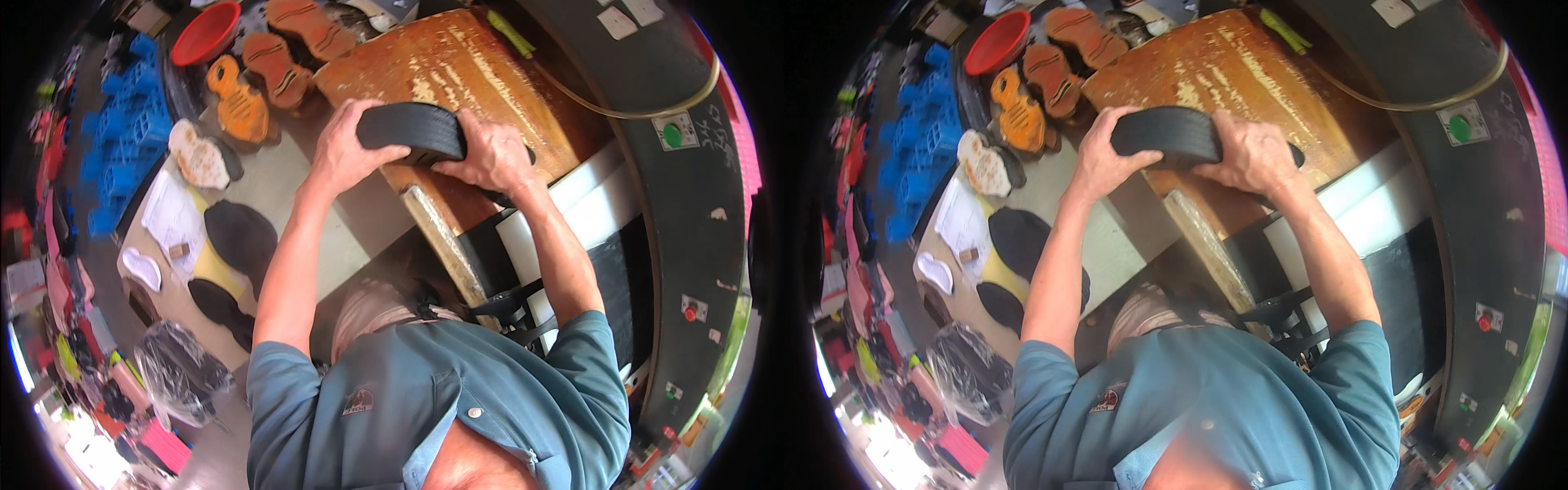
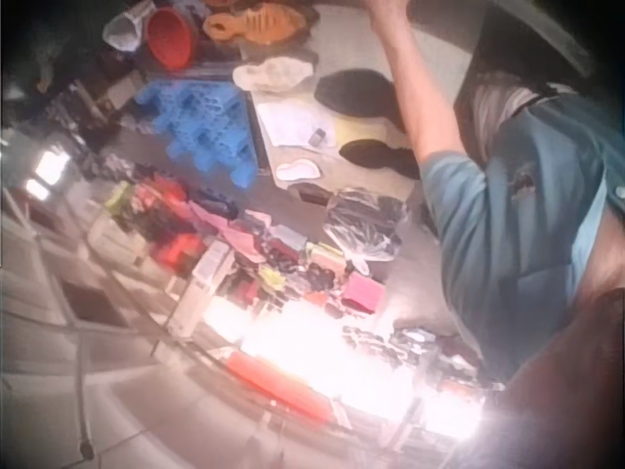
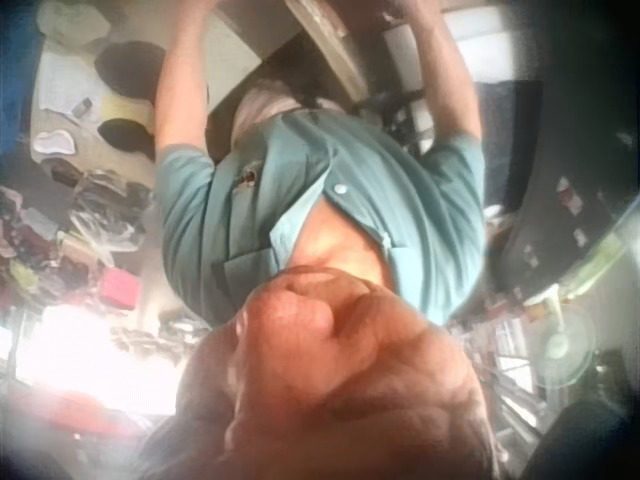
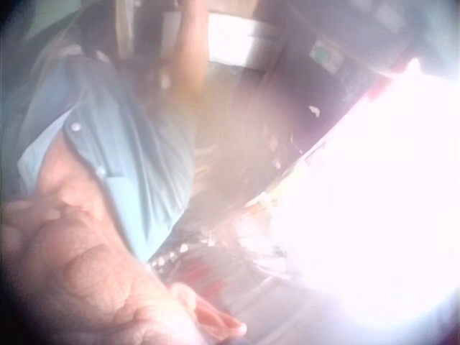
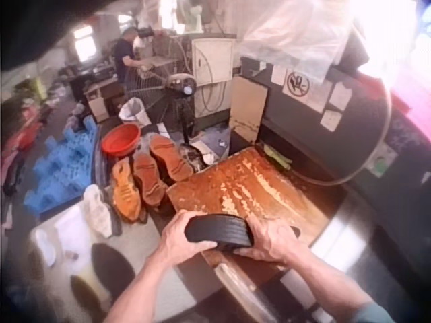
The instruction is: The person uses a green-handled tool to separate a stack of black shoe insoles on a wooden workbench. They repeatedly apply the tool between the insoles, peel them apart, and stack the separated pieces. The process is repeated multiple times throughout the clip.
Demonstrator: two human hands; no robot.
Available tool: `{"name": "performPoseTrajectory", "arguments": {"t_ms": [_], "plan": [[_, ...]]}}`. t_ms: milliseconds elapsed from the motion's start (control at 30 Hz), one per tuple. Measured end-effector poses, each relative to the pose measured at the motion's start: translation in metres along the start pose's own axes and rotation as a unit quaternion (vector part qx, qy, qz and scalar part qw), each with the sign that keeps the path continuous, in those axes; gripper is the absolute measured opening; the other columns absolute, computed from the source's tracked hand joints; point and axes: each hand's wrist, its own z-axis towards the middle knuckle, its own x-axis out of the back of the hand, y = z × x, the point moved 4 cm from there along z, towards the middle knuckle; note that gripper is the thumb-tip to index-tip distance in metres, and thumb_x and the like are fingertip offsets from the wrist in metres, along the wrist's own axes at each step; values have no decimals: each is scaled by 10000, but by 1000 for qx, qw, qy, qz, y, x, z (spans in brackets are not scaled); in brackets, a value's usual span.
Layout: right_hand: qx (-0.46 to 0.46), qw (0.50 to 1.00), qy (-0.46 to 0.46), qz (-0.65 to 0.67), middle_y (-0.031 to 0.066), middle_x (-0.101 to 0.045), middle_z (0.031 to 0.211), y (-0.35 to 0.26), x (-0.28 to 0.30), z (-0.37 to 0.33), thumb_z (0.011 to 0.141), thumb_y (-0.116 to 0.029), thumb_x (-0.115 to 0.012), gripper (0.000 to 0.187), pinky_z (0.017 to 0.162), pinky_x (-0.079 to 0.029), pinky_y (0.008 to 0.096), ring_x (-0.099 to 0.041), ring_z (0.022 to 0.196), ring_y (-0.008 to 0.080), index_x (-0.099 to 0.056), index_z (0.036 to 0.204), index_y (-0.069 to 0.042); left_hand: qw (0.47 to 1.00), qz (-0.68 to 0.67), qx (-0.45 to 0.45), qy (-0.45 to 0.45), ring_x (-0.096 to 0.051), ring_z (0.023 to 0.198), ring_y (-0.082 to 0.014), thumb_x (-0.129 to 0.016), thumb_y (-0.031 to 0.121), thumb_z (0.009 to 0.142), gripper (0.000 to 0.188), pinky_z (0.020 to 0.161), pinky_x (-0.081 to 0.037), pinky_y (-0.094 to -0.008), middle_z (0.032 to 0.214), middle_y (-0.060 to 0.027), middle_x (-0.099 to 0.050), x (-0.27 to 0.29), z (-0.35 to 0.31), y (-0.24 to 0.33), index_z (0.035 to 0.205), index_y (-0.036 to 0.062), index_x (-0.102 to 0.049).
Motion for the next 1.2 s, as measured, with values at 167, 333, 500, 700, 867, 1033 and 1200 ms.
{"name": "performPoseTrajectory", "arguments": {"t_ms": [167,333,500,700,867,1033,1200], "plan": [[-27,999,1,29,260,-787,1037,-18,19,-16,771,-466,-952,745,891,-606,508,-775,1011,441,-654,1277,-8,993,-26,-73,90,-739,1154,-305,-1035,307,721,799,1022,-591,-413,1242,-129,-748,28,-19,46,1389,66,-668],[-82,950,-60,295,180,-780,1240,-65,39,-59,707,-321,-1048,924,1045,-582,414,-751,1141,278,-625,1441,46,953,-277,-74,97,-688,1221,-194,-1051,238,752,1053,1054,-570,-365,1305,-94,-720,85,-72,64,1629,76,-490],[-72,906,-160,385,169,-752,1288,-151,1,-73,648,-356,-1095,1063,1105,-548,416,-718,1209,276,-571,1467,74,751,-625,64,205,-655,1258,-182,-965,205,875,861,1094,-542,-372,1364,-91,-682,83,-167,45,1572,20,-495],[-4,879,-317,357,200,-701,1403,-289,-78,-58,706,-299,-1065,1051,1149,-514,402,-669,1298,262,-531,1513,110,607,-669,159,399,-689,1234,-224,-784,238,1026,592,1077,-564,-392,1370,-105,-691,129,-311,-22,1517,9,-546],[37,777,-399,485,180,-753,1302,-404,-158,-41,812,-446,-972,899,1132,-516,385,-691,1247,237,-619,1440,92,609,-606,206,468,-688,1282,-351,-524,478,1160,583,1124,-550,-511,1430,-178,-689,211,-403,-86,1508,17,-602],[-107,690,-473,537,181,-761,1281,-476,-284,-54,795,-497,-986,927,1024,-600,378,-749,1160,257,-622,1427,75,623,-495,369,480,-724,1211,-247,-693,310,1106,477,1061,-572,-396,1359,-130,-736,260,-457,-156,1428,-40,-664],[-205,628,-455,598,204,-715,1348,-503,-350,-77,796,-473,-1001,1102,1023,-610,394,-739,1183,275,-450,1560,99,661,-475,422,400,-721,1207,-223,-737,265,1078,494,1051,-562,-360,1363,-120,-733,274,-479,-200,1447,-54,-658]]}}
